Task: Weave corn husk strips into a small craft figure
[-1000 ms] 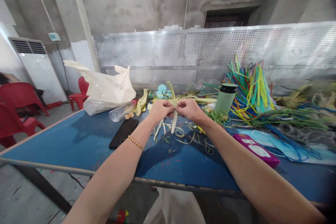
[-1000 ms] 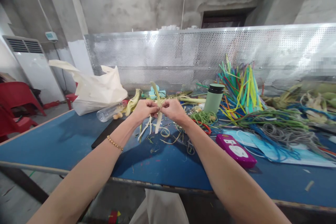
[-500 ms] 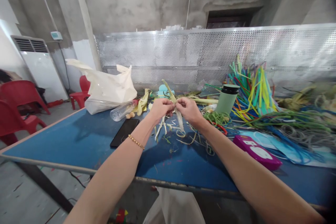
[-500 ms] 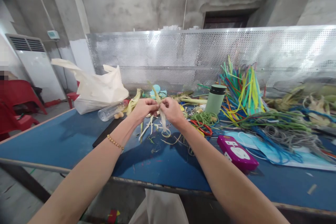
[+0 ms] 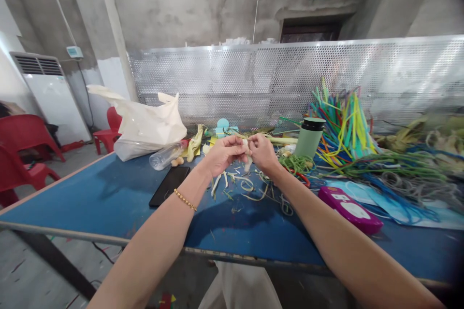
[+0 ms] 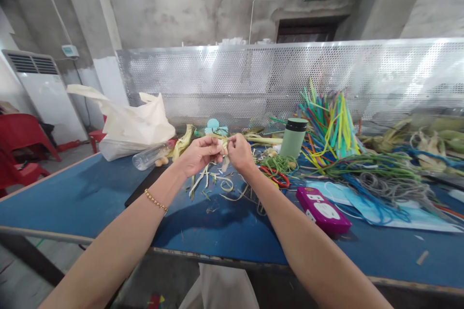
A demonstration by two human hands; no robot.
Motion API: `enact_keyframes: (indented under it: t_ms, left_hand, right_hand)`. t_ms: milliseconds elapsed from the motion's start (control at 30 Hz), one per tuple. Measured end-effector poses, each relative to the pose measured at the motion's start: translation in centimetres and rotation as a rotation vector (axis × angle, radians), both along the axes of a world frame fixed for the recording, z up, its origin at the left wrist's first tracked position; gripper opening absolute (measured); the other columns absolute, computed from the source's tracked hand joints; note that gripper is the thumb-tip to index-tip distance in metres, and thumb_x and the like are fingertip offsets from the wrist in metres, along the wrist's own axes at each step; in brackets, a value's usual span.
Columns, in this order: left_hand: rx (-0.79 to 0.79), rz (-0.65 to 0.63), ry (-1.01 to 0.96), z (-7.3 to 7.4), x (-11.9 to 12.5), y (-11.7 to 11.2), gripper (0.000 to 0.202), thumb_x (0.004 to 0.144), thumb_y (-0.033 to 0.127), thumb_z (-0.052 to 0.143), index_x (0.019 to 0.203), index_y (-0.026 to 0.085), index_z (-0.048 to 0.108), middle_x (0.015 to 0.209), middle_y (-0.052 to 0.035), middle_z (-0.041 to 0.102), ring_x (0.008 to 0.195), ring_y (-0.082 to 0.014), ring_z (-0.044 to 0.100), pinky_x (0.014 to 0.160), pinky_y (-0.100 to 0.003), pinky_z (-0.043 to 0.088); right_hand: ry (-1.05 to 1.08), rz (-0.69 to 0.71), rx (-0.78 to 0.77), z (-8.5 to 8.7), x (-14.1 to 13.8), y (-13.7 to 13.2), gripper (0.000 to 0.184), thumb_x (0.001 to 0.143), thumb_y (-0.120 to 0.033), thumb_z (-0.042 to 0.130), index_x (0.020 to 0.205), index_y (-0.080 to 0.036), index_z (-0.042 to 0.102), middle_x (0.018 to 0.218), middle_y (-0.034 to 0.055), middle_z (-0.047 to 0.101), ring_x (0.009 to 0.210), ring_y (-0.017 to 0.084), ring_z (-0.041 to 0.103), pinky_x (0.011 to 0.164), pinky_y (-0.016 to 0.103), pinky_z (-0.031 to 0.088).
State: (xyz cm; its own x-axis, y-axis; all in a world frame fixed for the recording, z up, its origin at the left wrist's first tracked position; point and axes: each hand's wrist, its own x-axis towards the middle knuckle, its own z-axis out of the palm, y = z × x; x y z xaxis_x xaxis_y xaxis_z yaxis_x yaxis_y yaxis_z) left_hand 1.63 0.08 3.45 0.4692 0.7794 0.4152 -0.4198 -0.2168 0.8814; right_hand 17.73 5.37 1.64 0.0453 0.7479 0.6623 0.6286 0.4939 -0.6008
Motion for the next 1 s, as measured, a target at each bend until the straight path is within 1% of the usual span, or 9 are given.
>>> enact_keyframes:
  t_ms: [133,233,333,433,533,667,800,867,1000]
  left_hand:
    - [0.053,-0.105,0.047,0.4,-0.2,-0.9,0.019,0.076,0.022,0.072,0.079,0.015,0.054,0.079,-0.0055,0.070,0.062,-0.0104,0.062,0.064,-0.027,0.045]
    - [0.062,-0.133,0.056,1.0,-0.6,-1.4,0.020,0.075,0.024,0.073,0.080,0.016,0.055,0.078,-0.0041,0.069,0.062,-0.0097,0.061,0.063,-0.025,0.046]
    - [0.072,-0.141,0.046,1.6,-1.3,-1.8,0.019,0.075,0.025,0.073,0.080,0.017,0.057,0.075,-0.0020,0.067,0.061,-0.0090,0.059,0.060,-0.024,0.046]
    - [0.074,-0.082,0.037,1.9,-1.8,-1.7,0.017,0.075,0.025,0.073,0.077,0.018,0.058,0.070,-0.0008,0.064,0.059,-0.0079,0.057,0.055,-0.022,0.043]
    - [0.026,0.053,0.098,1.7,-2.0,-0.9,0.015,0.077,0.024,0.071,0.075,0.016,0.059,0.069,-0.0022,0.065,0.053,-0.0057,0.053,0.052,-0.021,0.040]
    - [-0.027,0.309,0.300,0.8,-2.2,0.6,0.014,0.075,0.019,0.069,0.069,0.012,0.059,0.063,-0.0049,0.064,0.045,-0.0055,0.050,0.045,-0.021,0.034]
    - [-0.111,0.537,0.396,0.5,-3.1,1.9,0.015,0.074,0.016,0.067,0.062,0.012,0.059,0.052,-0.0007,0.057,0.038,-0.0052,0.047,0.041,-0.020,0.026]
    - [-0.141,0.566,0.409,0.4,-3.7,2.4,0.014,0.072,0.015,0.065,0.059,0.012,0.059,0.052,-0.0010,0.059,0.038,-0.0054,0.047,0.041,-0.020,0.027]
    - [-0.238,0.522,0.558,0.0,-4.5,3.2,0.011,0.063,0.012,0.065,0.054,0.011,0.058,0.049,-0.0035,0.059,0.038,-0.0075,0.046,0.039,-0.020,0.026]
  right_hand:
    - [-0.030,-0.157,-0.055,-0.3,1.3,1.1,0.015,0.078,-0.023,0.047,0.075,-0.017,0.060,0.067,0.0041,0.063,0.064,0.017,0.055,0.060,0.026,0.040]
    - [-0.107,-0.261,-0.147,-0.6,3.2,1.8,0.018,0.073,-0.016,0.047,0.060,-0.017,0.059,0.049,0.0013,0.052,0.055,0.015,0.050,0.056,0.025,0.036]
    - [-0.151,-0.346,-0.243,-0.8,5.1,2.3,0.025,0.069,-0.011,0.048,0.045,-0.018,0.052,0.038,-0.0012,0.039,0.047,0.014,0.046,0.052,0.025,0.033]
    - [-0.076,-0.356,-0.286,-0.7,5.8,2.3,0.027,0.071,-0.012,0.050,0.045,-0.019,0.051,0.034,-0.0025,0.036,0.042,0.012,0.045,0.048,0.024,0.032]
    - [0.040,-0.247,-0.291,-0.2,4.9,1.8,0.025,0.075,-0.017,0.051,0.050,-0.019,0.051,0.034,-0.0033,0.039,0.037,0.011,0.044,0.044,0.022,0.031]
    - [0.190,0.058,-0.293,0.8,2.8,0.3,0.023,0.079,-0.023,0.055,0.057,-0.019,0.050,0.038,-0.0043,0.046,0.034,0.009,0.041,0.038,0.020,0.031]
    - [0.269,0.274,-0.292,1.4,1.6,-0.9,0.022,0.075,-0.025,0.065,0.059,-0.018,0.050,0.040,-0.0056,0.047,0.034,0.007,0.040,0.035,0.018,0.032]
    - [0.309,0.328,-0.318,1.4,1.4,-1.2,0.024,0.073,-0.027,0.067,0.059,-0.018,0.051,0.039,-0.0055,0.048,0.033,0.007,0.040,0.034,0.018,0.033]
    - [0.382,0.391,-0.397,1.3,1.3,-1.4,0.026,0.070,-0.031,0.073,0.060,-0.018,0.052,0.038,-0.0048,0.049,0.032,0.007,0.041,0.033,0.018,0.036]
